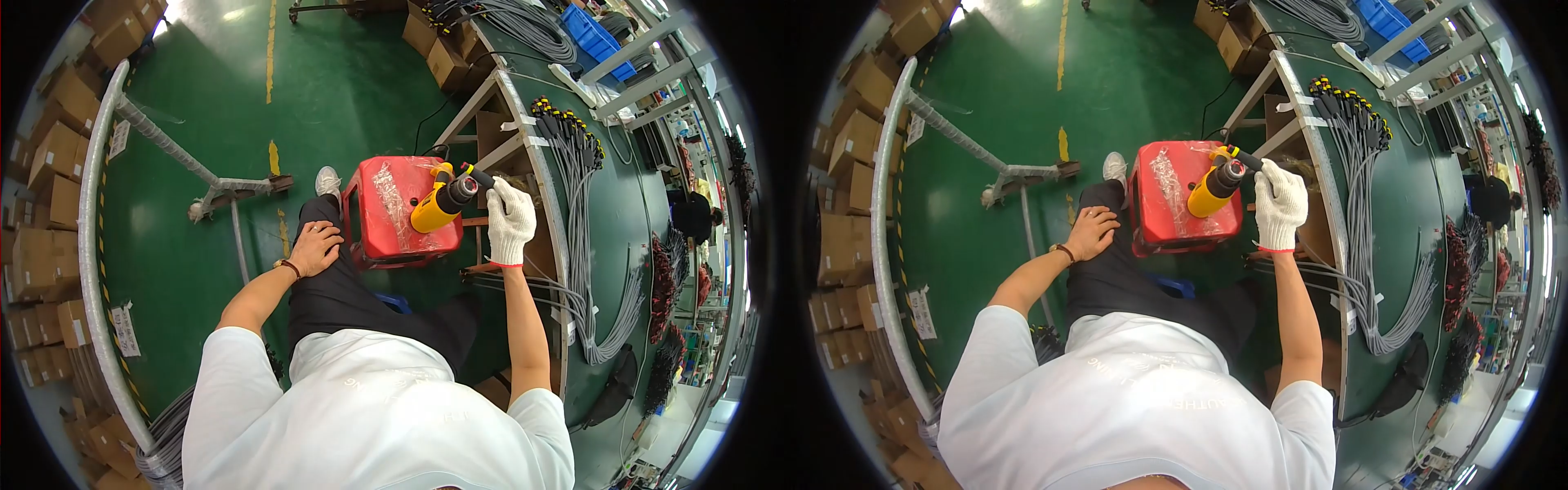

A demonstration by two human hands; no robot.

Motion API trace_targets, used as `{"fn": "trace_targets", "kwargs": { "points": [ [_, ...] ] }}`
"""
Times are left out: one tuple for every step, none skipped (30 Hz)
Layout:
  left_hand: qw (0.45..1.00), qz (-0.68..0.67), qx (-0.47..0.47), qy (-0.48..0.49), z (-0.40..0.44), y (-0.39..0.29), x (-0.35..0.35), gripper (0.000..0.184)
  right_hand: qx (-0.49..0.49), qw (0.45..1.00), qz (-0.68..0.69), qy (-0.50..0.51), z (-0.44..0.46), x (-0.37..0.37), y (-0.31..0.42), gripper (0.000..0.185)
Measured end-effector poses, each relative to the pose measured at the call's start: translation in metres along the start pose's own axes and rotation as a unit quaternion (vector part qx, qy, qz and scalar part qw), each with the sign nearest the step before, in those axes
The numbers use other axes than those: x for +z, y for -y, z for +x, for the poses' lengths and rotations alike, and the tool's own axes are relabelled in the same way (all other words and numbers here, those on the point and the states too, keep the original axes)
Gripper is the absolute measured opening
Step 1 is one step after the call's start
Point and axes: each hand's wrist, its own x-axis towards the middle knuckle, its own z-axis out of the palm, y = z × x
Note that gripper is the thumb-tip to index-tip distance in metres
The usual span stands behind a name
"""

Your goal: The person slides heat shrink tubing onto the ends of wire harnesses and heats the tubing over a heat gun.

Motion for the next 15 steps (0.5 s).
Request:
{"fn": "trace_targets", "kwargs": {
  "points": [
    [1.000, 0.001, 0.001, -0.001, 0.000, 0.000, 0.000, 0.028, 0.003, 1.000, -0.004, 0.002, 0.000, -0.001, 0.001, 0.025],
    [1.000, 0.001, 0.002, -0.001, 0.000, 0.000, 0.000, 0.028, 0.006, 1.000, -0.007, 0.005, 0.000, -0.002, 0.002, 0.026],
    [1.000, 0.001, 0.003, 0.000, 0.000, 0.000, 0.000, 0.028, 0.004, 1.000, -0.001, 0.000, -0.001, -0.002, 0.001, 0.026],
    [1.000, 0.001, 0.003, 0.000, 0.000, 0.001, 0.000, 0.027, 0.002, 1.000, 0.005, -0.005, -0.002, -0.001, 0.001, 0.026],
    [1.000, 0.002, 0.003, 0.000, 0.000, 0.001, 0.000, 0.027, 0.000, 1.000, 0.012, -0.009, -0.003, -0.001, 0.000, 0.026],
    [1.000, 0.002, 0.003, 0.001, 0.000, 0.001, 0.000, 0.027, 0.001, 1.000, 0.019, -0.009, -0.004, -0.002, 0.001, 0.026],
    [1.000, 0.003, 0.004, 0.001, 0.001, 0.001, 0.001, 0.027, 0.001, 1.000, 0.027, -0.008, -0.005, -0.003, 0.003, 0.025],
    [1.000, 0.004, 0.004, 0.001, 0.001, 0.001, 0.001, 0.027, 0.002, 0.999, 0.034, -0.008, -0.006, -0.005, 0.004, 0.025],
    [1.000, 0.005, 0.004, 0.001, 0.001, 0.001, 0.002, 0.027, 0.006, 0.999, 0.036, -0.003, -0.006, -0.006, 0.005, 0.025],
    [1.000, 0.006, 0.004, 0.001, 0.001, 0.001, 0.002, 0.027, 0.009, 0.999, 0.037, 0.001, -0.007, -0.006, 0.005, 0.025],
    [1.000, 0.006, 0.004, 0.001, 0.001, 0.001, 0.002, 0.027, 0.011, 0.999, 0.039, 0.006, -0.008, -0.007, 0.005, 0.025],
    [1.000, 0.006, 0.005, 0.000, 0.002, 0.000, 0.001, 0.027, 0.018, 0.999, 0.042, 0.017, -0.008, -0.008, 0.006, 0.024],
    [1.000, 0.006, 0.005, 0.000, 0.001, 0.000, 0.001, 0.027, 0.025, 0.998, 0.046, 0.027, -0.008, -0.009, 0.007, 0.024],
    [1.000, 0.005, 0.004, 0.000, 0.001, -0.001, 0.000, 0.027, 0.032, 0.998, 0.049, 0.037, -0.008, -0.010, 0.008, 0.023],
    [1.000, 0.005, 0.005, 0.000, 0.002, -0.001, 0.000, 0.027, 0.041, 0.996, 0.051, 0.054, -0.008, -0.012, 0.009, 0.022]
  ]
}}
